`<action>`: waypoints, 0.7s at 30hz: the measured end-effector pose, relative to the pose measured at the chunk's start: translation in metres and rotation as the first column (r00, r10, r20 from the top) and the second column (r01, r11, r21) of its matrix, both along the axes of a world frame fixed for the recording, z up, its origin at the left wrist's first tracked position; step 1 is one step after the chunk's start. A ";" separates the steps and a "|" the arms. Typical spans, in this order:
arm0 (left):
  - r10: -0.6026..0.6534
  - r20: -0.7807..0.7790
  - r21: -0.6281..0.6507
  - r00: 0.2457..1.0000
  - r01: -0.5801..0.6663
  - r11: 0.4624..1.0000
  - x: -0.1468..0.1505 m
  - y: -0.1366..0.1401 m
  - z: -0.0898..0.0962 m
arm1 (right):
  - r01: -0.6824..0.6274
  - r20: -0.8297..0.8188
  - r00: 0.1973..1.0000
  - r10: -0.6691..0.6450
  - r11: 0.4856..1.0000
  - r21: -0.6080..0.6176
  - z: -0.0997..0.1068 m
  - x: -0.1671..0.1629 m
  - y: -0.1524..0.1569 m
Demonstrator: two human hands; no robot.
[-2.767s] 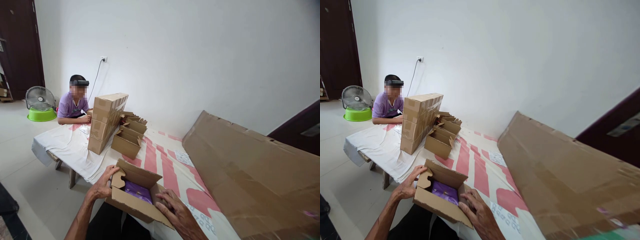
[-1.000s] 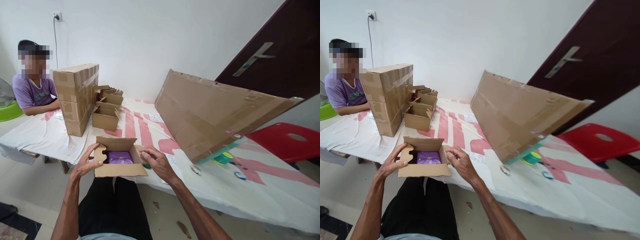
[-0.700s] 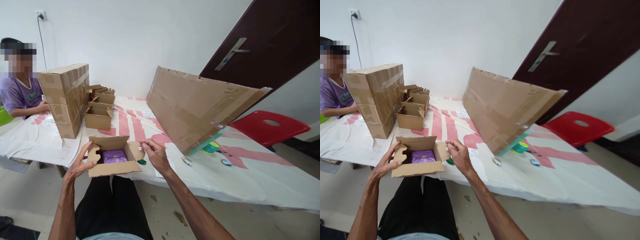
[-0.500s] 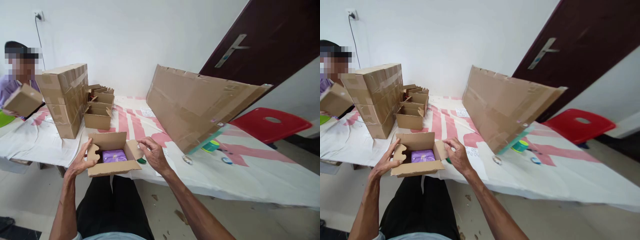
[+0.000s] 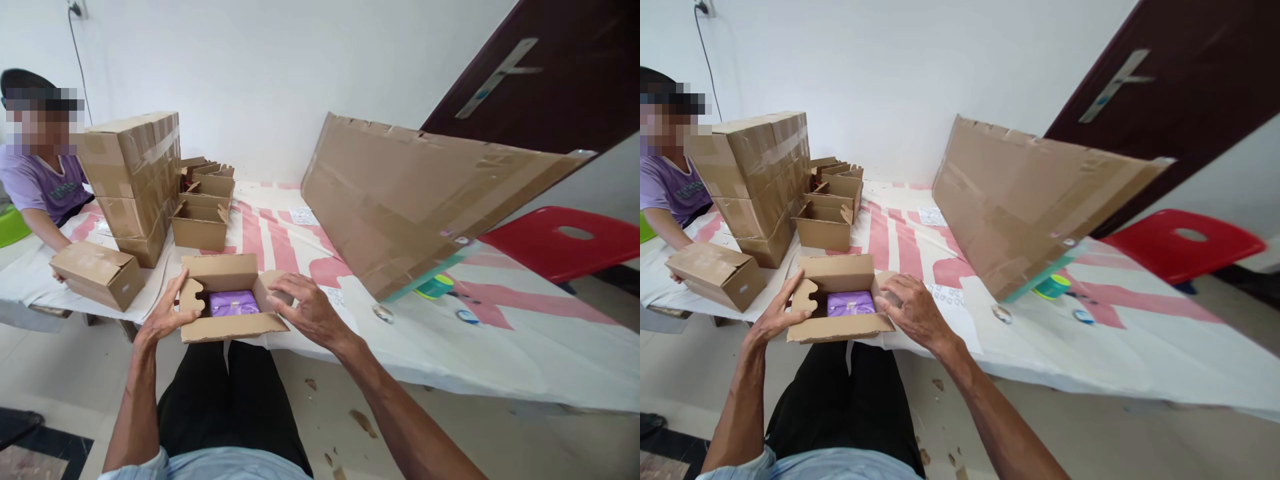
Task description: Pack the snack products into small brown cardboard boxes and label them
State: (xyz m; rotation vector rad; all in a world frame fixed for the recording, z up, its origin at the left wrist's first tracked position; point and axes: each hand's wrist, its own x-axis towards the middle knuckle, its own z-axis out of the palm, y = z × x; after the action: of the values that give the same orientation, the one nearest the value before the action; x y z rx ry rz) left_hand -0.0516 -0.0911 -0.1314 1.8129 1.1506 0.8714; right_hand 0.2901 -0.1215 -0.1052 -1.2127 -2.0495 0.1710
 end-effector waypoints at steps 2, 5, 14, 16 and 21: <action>0.013 -0.044 0.027 0.999 -0.011 1.000 0.001 0.000 0.004 | -0.046 0.065 0.997 0.048 0.999 -0.022 0.006 -0.002 -0.006; 0.037 -0.153 0.088 0.987 -0.023 0.996 0.006 0.004 0.012 | -0.093 0.161 0.981 0.105 0.992 -0.080 0.014 -0.009 -0.014; 0.197 -0.153 0.150 0.968 -0.174 0.973 0.021 0.001 0.015 | -0.191 0.211 0.942 0.261 0.934 -0.303 0.015 -0.022 -0.021; 0.170 0.030 0.084 0.985 -0.172 0.982 0.019 -0.004 0.008 | -0.167 0.230 0.938 0.259 0.920 -0.354 0.017 -0.023 -0.015; 0.153 0.279 0.035 0.948 -0.169 0.985 0.019 -0.014 -0.005 | -0.017 0.419 0.879 0.226 0.895 -0.446 0.024 -0.038 0.019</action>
State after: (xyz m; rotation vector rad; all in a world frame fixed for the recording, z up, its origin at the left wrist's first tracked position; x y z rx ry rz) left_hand -0.0327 -0.1055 -0.1366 1.5972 1.1122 1.2228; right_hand 0.2518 -0.1025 -0.0811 -1.4958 -2.6080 0.4574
